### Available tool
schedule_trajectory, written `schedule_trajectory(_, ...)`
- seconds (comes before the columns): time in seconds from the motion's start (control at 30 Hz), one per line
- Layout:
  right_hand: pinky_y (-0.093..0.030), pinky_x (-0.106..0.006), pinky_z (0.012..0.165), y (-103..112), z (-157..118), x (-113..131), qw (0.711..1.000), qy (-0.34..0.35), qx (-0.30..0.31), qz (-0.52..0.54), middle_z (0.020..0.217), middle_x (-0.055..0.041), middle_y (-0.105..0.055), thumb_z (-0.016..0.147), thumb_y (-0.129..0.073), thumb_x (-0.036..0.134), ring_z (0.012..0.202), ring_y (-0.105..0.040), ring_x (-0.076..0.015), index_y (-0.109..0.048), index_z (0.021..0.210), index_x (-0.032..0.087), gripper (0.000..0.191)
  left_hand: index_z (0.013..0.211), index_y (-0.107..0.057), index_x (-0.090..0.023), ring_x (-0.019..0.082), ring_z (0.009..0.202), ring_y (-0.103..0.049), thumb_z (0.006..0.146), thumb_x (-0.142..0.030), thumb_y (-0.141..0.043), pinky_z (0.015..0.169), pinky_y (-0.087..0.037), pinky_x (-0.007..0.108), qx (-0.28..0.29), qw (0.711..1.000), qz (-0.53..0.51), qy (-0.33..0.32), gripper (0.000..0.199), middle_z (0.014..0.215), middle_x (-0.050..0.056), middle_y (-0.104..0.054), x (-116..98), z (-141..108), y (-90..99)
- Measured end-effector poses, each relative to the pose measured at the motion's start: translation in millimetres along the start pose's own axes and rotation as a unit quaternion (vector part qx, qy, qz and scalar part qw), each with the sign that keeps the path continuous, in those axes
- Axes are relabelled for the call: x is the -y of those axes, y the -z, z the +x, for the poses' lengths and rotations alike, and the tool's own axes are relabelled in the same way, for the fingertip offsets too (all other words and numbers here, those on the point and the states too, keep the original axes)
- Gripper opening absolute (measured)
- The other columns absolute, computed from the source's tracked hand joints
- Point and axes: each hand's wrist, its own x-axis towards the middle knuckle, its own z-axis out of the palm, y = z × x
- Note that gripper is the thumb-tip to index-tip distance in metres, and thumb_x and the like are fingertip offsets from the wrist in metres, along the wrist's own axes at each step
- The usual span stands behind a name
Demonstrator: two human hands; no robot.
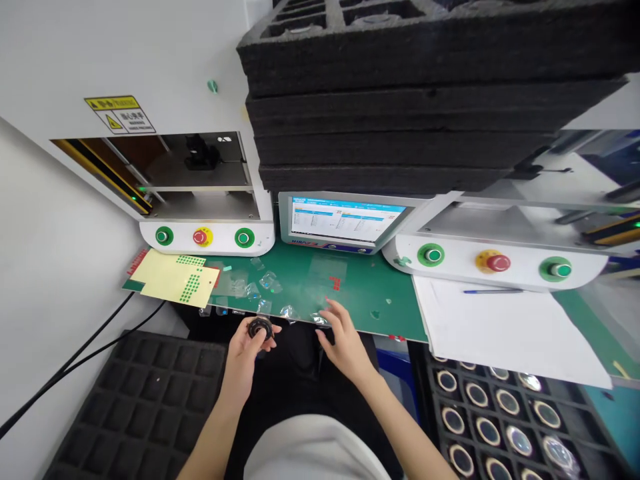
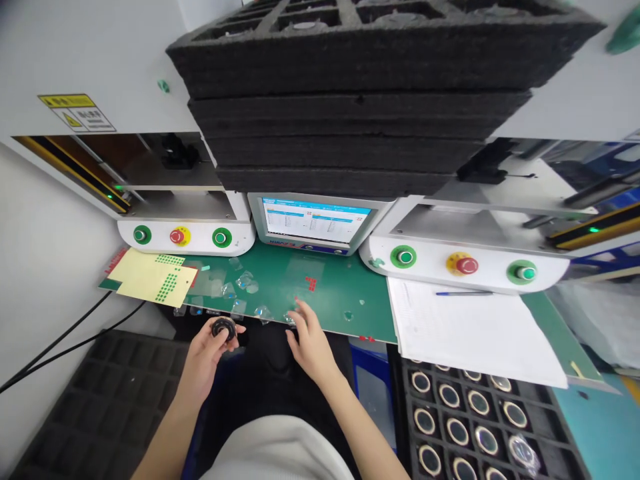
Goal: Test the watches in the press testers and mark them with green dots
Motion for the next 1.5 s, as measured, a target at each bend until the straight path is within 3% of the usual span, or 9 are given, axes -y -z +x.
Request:
schedule_trajectory(0.23,-0.062,-0.031,0.061,-10,-3,-3,1.000,0.004,-0.014,-0.014,0.137,-0.0152,-0.055,0.094,-0.038,0.013,0.087,-0.073,-0.0213,-0.058,0.114,0.022,0.030,0.086,-0.064,-0.011,0.011,0.056,-0.050,0.076,-0.041,-0.070,0.055,-0.041,0.025,0.069,0.997,0.012,0.034,0.033,0.084,0.014,-0.074,-4,-3,-18.4)
schedule_trajectory(0.5,-0.064,-0.033,0.070,34,5,39,0.982,-0.036,-0.169,0.073,0.139,-0.0181,-0.047,0.091,-0.052,0.014,0.085,-0.072,-0.0170,-0.051,0.117,0.022,0.027,0.085,-0.063,-0.012,0.009,0.050,-0.046,0.079,-0.044,-0.066,0.048,-0.037,0.023,0.110,0.993,0.019,0.036,0.033,0.082,0.011,-0.072,-4,-6,-30.7)
schedule_trajectory(0.6,-0.065,-0.034,0.071,58,6,63,0.976,0.039,-0.200,0.082,0.132,-0.0129,-0.055,0.086,-0.058,0.005,0.098,-0.070,-0.0222,-0.051,0.123,0.027,0.044,0.078,-0.068,-0.011,0.008,0.045,-0.045,0.073,-0.043,-0.072,0.043,-0.035,0.021,0.156,0.985,0.041,0.067,0.033,0.065,0.006,-0.066,-6,-6,-35.7)
schedule_trajectory(0.77,-0.064,-0.033,0.080,83,6,81,0.967,0.236,-0.085,0.053,0.124,-0.0093,-0.065,0.086,-0.055,-0.001,0.102,-0.070,-0.0225,-0.041,0.139,0.032,0.065,0.064,-0.069,-0.010,0.004,0.035,-0.037,0.066,-0.042,-0.077,0.034,-0.026,0.019,0.266,0.952,0.051,0.143,0.033,0.050,0.001,-0.057,-11,-4,-43.6)
schedule_trajectory(1.0,-0.060,-0.022,0.060,98,16,101,0.961,0.207,0.141,0.118,0.081,0.0019,-0.074,0.099,-0.039,0.019,0.062,-0.072,-0.0145,-0.013,0.152,0.030,0.060,0.053,-0.060,-0.013,0.007,0.033,-0.042,0.075,-0.058,-0.060,0.031,-0.029,0.020,0.307,0.929,0.022,0.205,0.050,0.046,0.000,-0.052,-5,-1,-44.7)
schedule_trajectory(1.1,-0.061,-0.026,0.064,94,14,99,0.963,0.205,0.139,0.110,0.102,-0.0052,-0.074,0.098,-0.038,0.020,0.071,-0.073,-0.0163,-0.019,0.150,0.028,0.057,0.057,-0.061,-0.013,0.007,0.036,-0.043,0.076,-0.064,-0.057,0.033,-0.031,0.020,0.305,0.931,0.022,0.198,0.055,0.047,0.000,-0.053,-5,-1,-45.8)
schedule_trajectory(1.33,-0.062,-0.029,0.068,89,4,80,0.967,0.234,0.099,0.020,0.106,-0.0075,-0.071,0.093,-0.038,0.006,0.086,-0.073,-0.0173,-0.042,0.137,0.029,0.050,0.065,-0.066,-0.010,0.004,0.035,-0.040,0.068,-0.060,-0.072,0.034,-0.028,0.018,0.312,0.933,0.042,0.173,0.051,0.053,0.000,-0.055,-12,-3,-50.4)
schedule_trajectory(1.43,-0.063,-0.034,0.068,91,4,79,0.959,0.279,0.048,0.011,0.126,-0.0164,-0.062,0.087,-0.042,0.002,0.096,-0.071,-0.0233,-0.039,0.140,0.026,0.057,0.064,-0.065,-0.011,0.005,0.035,-0.042,0.070,-0.059,-0.070,0.034,-0.029,0.018,0.309,0.935,0.039,0.170,0.049,0.052,-0.001,-0.054,-12,-4,-52.8)
schedule_trajectory(1.5,-0.063,-0.031,0.066,93,5,82,0.959,0.273,0.063,0.033,0.114,-0.0115,-0.068,0.090,-0.041,0.005,0.087,-0.073,-0.0201,-0.029,0.145,0.029,0.061,0.064,-0.065,-0.011,0.005,0.036,-0.043,0.073,-0.057,-0.068,0.035,-0.031,0.018,0.309,0.935,0.036,0.173,0.047,0.055,0.001,-0.058,-12,-5,-54.4)
